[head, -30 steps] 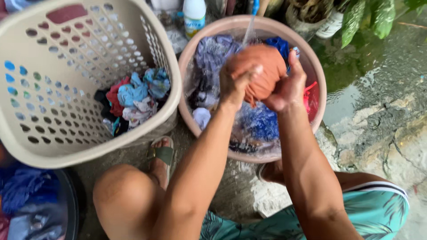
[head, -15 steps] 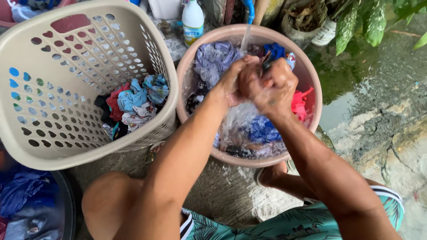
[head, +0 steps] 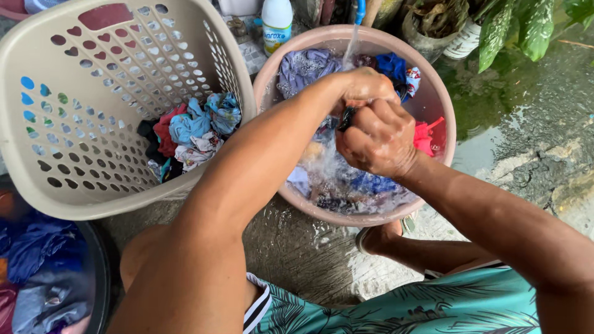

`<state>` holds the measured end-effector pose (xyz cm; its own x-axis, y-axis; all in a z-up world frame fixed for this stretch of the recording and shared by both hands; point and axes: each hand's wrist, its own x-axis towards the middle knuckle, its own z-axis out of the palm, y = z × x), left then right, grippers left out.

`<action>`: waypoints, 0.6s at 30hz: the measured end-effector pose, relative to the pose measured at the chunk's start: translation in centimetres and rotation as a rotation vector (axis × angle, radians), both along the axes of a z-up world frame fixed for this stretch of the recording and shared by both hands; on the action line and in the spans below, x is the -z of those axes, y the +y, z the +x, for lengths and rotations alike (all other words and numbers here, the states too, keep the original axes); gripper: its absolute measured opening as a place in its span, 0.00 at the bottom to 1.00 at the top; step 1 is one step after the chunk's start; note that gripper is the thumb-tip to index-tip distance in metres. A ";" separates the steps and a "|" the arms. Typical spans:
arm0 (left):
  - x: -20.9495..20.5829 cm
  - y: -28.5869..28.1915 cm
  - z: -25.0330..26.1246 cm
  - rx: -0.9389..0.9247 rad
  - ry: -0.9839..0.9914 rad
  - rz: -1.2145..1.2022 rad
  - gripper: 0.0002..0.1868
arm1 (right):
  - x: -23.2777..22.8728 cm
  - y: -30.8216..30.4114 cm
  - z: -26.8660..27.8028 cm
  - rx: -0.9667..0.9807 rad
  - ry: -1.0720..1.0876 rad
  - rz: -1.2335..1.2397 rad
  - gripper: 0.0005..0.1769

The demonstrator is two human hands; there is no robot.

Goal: The person washes clothes by hand in a tub of soapy water, scrubbing, squeezing, and wringing individual items before placing them into a laundry basket.

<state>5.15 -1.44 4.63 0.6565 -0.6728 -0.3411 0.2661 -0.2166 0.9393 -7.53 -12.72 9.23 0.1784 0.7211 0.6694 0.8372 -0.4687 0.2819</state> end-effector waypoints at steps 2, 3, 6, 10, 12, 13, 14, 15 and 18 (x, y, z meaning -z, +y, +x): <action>0.8 -0.8 0.4 0.081 -0.082 0.097 0.10 | 0.2 0.1 -0.5 0.044 0.016 -0.061 0.12; 1.2 -0.9 0.5 0.115 -0.097 0.125 0.10 | 0.4 0.2 -0.7 0.067 0.023 -0.090 0.10; 2.1 -1.3 0.4 0.224 -0.099 0.197 0.11 | 0.9 0.7 -1.0 0.054 -0.033 -0.153 0.07; 3.3 -1.6 -0.2 0.286 -0.119 0.267 0.12 | 1.7 1.2 -2.0 0.148 0.088 -0.351 0.09; 3.9 -2.1 -0.5 0.291 -0.133 0.288 0.12 | 2.0 1.3 -2.5 0.172 0.236 -0.418 0.08; 4.1 -2.4 -0.4 0.295 -0.146 0.298 0.12 | 2.1 1.3 -2.6 0.181 0.182 -0.411 0.12; 4.2 -2.8 -0.3 0.297 -0.158 0.305 0.13 | 2.2 1.3 -2.6 0.190 0.128 -0.403 0.16; 4.3 -3.1 -0.3 0.300 -0.172 0.315 0.13 | 2.4 1.3 -2.7 0.197 0.076 -0.396 0.21; 4.4 -3.2 -0.2 0.234 -0.239 0.324 0.13 | 2.2 0.8 -1.6 0.140 -0.063 -0.406 0.13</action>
